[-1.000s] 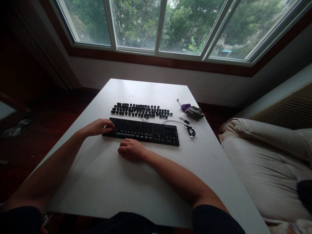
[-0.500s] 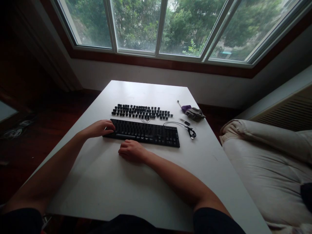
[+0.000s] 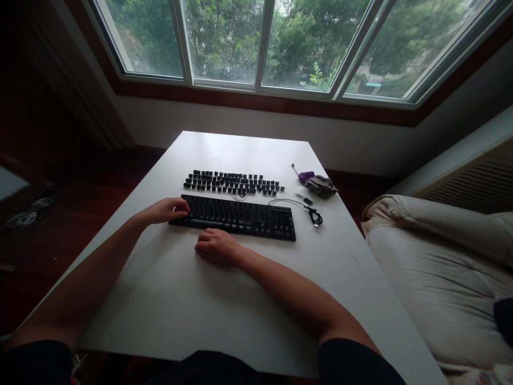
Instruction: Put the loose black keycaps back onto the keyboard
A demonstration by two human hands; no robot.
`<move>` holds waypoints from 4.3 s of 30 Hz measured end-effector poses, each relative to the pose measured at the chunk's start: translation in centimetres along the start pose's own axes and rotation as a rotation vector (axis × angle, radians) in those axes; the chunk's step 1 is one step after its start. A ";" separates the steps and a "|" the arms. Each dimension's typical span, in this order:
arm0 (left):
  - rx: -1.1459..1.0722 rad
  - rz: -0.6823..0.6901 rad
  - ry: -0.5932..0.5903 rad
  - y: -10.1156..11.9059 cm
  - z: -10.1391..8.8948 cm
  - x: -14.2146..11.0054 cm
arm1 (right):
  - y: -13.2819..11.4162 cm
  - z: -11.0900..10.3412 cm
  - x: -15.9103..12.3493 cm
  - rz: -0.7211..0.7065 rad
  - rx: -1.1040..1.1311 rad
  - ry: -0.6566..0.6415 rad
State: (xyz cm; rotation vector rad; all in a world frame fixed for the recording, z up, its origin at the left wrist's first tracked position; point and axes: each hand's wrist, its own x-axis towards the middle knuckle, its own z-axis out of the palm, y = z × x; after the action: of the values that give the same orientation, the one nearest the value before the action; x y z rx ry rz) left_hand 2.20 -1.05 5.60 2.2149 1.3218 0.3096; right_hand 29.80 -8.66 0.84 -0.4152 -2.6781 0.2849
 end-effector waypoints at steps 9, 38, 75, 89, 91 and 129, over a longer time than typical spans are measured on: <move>0.130 0.108 -0.003 1.0 -0.4 0.0 | 0.0 0.0 0.1 -0.002 -0.012 -0.005; 0.035 0.070 0.013 0.2 -0.5 -0.2 | 0.1 0.2 -0.1 -0.001 -0.014 -0.005; 0.096 0.124 -0.047 0.4 -0.6 -0.3 | -0.2 -0.2 -0.1 0.023 -0.017 -0.014; 0.058 0.121 -0.127 0.6 -1.0 0.3 | -0.1 -0.2 -0.1 0.026 -0.032 -0.018; 0.017 0.086 -0.143 0.1 -0.9 0.3 | -0.2 -0.2 -0.1 0.030 -0.034 -0.028; 0.020 0.011 -0.216 0.6 -1.4 0.2 | 6.5 -7.0 -3.6 0.828 -0.238 0.052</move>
State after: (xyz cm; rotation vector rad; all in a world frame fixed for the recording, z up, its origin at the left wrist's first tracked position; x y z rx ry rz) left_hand 2.03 -0.65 7.10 2.2025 1.2013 0.0580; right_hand 37.53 -2.84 4.07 -1.5705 -2.3513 0.1754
